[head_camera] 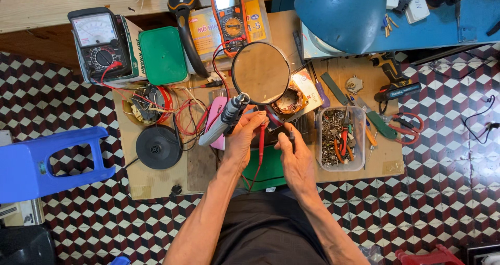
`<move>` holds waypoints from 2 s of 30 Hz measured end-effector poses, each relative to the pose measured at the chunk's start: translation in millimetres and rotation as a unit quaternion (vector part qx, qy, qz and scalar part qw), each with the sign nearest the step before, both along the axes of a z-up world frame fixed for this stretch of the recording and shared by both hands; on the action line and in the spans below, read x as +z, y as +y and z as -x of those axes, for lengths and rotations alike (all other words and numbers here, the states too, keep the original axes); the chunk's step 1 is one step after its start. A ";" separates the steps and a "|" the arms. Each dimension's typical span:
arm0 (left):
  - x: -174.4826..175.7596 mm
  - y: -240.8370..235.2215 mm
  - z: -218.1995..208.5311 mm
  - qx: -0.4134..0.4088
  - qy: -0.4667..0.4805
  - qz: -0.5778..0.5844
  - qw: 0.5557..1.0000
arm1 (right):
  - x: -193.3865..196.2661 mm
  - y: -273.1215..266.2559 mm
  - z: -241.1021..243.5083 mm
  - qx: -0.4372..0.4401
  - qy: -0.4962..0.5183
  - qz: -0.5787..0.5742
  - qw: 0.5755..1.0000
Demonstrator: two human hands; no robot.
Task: The person uses a magnifying glass and a wooden stick to clean and inspect a small electrical component on a cluttered workbench. They then use multimeter probes to test the component and continue cleaning with the stick.
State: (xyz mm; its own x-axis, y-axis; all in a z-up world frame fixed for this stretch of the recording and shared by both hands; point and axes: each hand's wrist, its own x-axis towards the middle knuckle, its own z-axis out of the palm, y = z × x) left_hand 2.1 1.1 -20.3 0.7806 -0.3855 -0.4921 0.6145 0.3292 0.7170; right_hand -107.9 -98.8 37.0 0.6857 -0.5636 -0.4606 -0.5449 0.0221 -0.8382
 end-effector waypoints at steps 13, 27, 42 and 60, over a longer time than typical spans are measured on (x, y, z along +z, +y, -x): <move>-5.9 -2.2 2.9 0.015 -0.012 0.008 1.000 | 9.0 2.5 3.2 -0.074 -0.121 -0.216 0.966; -8.1 -1.7 5.5 0.022 -0.017 -0.008 1.000 | 15.5 9.7 -36.3 0.001 -0.116 -0.109 0.987; -5.1 -1.6 6.7 0.007 -0.075 0.002 0.997 | 16.0 6.3 -41.9 0.022 -0.093 -0.030 0.995; 6.3 -2.5 9.1 -0.009 -0.097 -0.045 0.994 | 12.7 3.9 -34.9 -0.020 -0.121 -0.102 0.987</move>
